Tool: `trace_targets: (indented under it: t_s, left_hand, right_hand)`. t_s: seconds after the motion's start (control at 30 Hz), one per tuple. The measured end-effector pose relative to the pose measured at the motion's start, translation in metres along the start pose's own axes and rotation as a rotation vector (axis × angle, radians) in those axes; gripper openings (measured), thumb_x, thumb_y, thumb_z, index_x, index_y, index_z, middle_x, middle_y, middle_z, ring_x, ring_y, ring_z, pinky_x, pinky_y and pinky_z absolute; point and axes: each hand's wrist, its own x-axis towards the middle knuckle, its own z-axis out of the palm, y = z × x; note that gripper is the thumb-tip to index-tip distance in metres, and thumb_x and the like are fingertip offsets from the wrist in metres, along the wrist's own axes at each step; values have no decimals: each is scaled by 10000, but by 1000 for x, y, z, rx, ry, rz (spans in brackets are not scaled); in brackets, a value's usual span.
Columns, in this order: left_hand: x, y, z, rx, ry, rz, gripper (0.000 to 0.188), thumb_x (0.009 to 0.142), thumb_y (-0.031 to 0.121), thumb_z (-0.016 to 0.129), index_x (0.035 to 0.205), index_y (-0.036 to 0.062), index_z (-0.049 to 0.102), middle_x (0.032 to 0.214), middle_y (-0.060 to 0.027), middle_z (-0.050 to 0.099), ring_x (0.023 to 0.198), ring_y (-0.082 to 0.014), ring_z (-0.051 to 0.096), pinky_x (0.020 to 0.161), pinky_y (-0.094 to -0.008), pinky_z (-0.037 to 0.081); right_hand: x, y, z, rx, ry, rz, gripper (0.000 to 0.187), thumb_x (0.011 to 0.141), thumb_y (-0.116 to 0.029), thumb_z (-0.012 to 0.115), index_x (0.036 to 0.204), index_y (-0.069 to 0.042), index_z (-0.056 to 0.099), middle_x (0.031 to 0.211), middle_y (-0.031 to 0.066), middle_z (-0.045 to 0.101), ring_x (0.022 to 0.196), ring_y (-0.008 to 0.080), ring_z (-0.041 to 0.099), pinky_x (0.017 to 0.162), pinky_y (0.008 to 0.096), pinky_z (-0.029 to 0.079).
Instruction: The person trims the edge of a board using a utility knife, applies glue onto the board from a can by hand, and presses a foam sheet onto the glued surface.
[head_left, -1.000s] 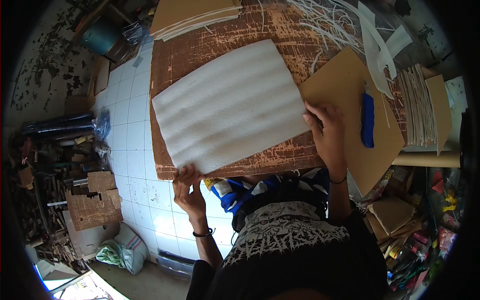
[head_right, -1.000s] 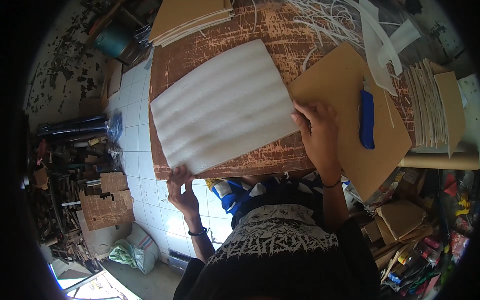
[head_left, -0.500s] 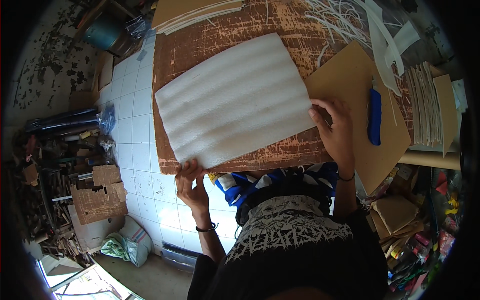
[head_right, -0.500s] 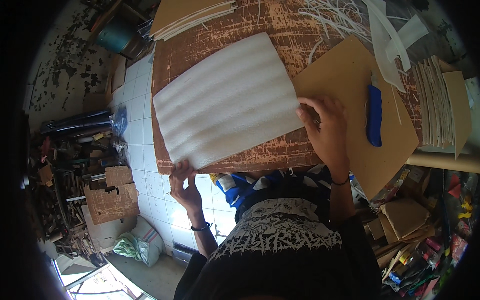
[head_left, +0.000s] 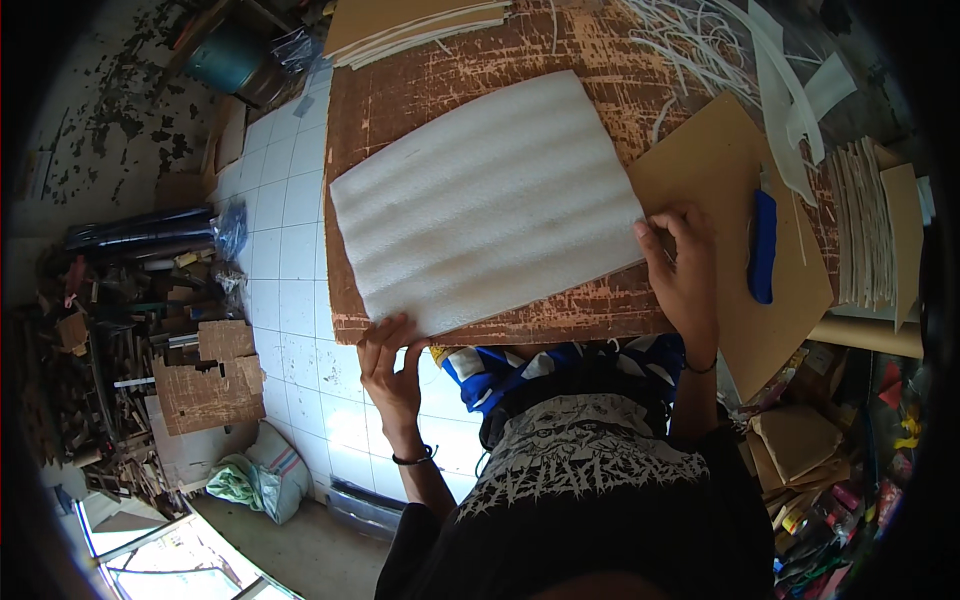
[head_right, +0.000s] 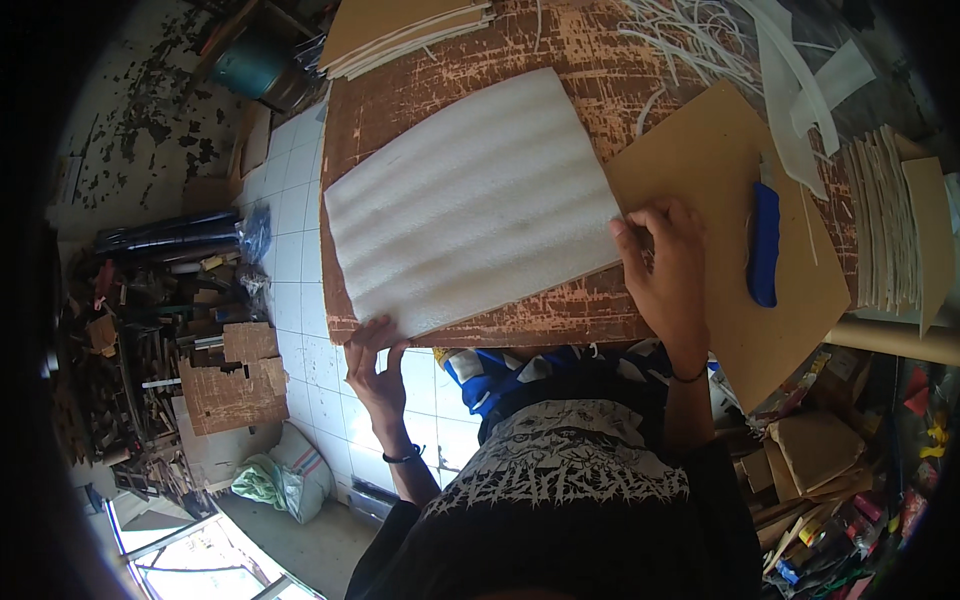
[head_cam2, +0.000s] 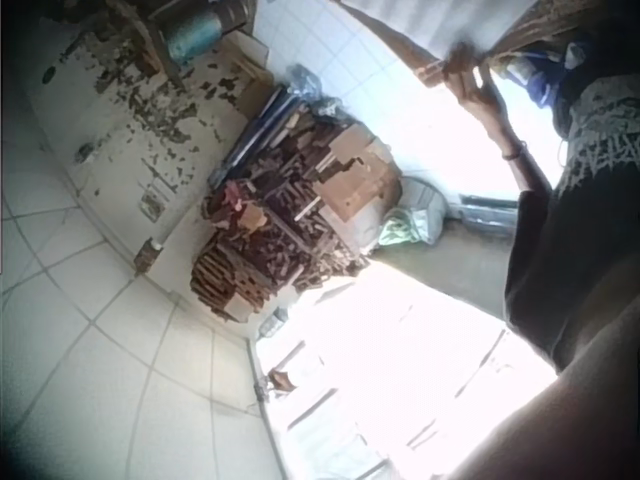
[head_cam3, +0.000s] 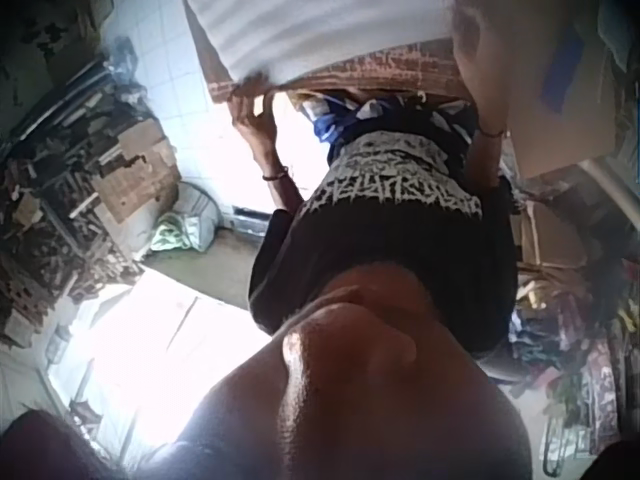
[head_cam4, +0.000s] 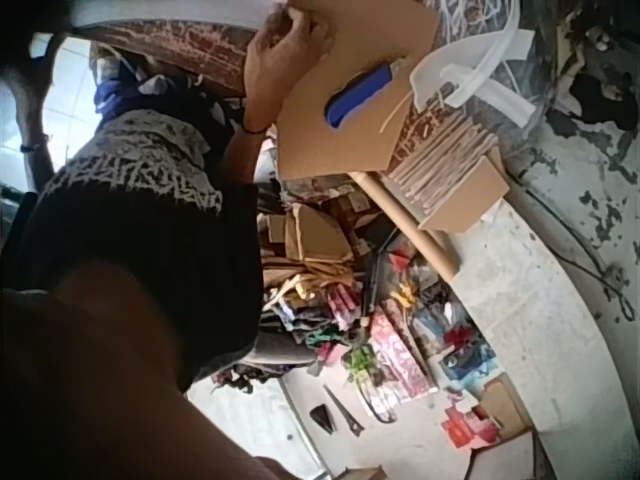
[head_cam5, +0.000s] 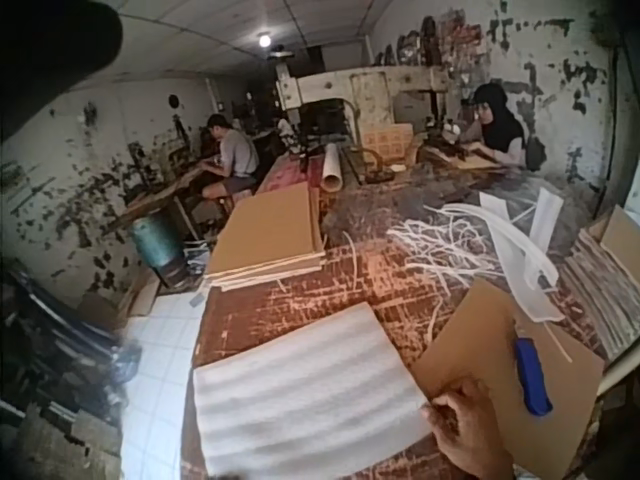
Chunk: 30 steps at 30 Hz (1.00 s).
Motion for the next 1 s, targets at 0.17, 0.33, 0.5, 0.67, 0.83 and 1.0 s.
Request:
trace_targets:
  t_s: [0.17,0.33,0.5,0.67,0.83,1.0]
  left_hand:
    - [-2,-1,6,-11,-21,21,278,757,53,815,1023,130,788,1139,-8,724,1145,-224,641,1001,-381,541]
    - [-5,-5,7,-33,-36,26,294,772,106,816,1061,155,788,1152,6,722,1175,-226,617,1032,-418,515]
    - [3,5,-1,37,-86,67,380,768,37,803,1116,187,780,1145,-34,658,1118,-244,607,963,-402,552]
    - [7,6,-6,125,-165,177,461,778,47,797,1187,258,762,1139,-56,569,1088,-262,565,925,-412,564]
    - [10,7,-5,48,-194,197,556,786,-56,717,1223,286,752,1155,-67,555,1075,-269,542,906,-430,508]
    - [13,13,-11,64,-218,186,465,819,29,735,1214,274,757,1159,-67,549,1076,-276,536,914,-431,488]
  right_hand:
    - [-2,8,4,-13,59,-8,189,945,-201,695,944,-16,655,957,128,606,932,321,572,854,440,437]
    - [-2,3,2,-28,65,-7,188,949,-194,693,954,-11,652,984,137,615,932,325,587,845,433,447]
    - [-1,5,5,-9,33,25,187,950,-188,693,979,-9,650,1004,138,626,945,330,597,854,433,453]
    - [-4,6,4,-26,72,-1,188,951,-182,692,972,-1,644,974,147,640,916,331,611,831,432,468]
    - [-3,8,5,-7,95,21,196,951,-180,691,963,9,640,937,157,660,893,332,631,809,426,485]
    - [-4,8,8,-24,128,-25,180,950,-161,685,958,12,637,917,158,646,867,319,621,788,420,480]
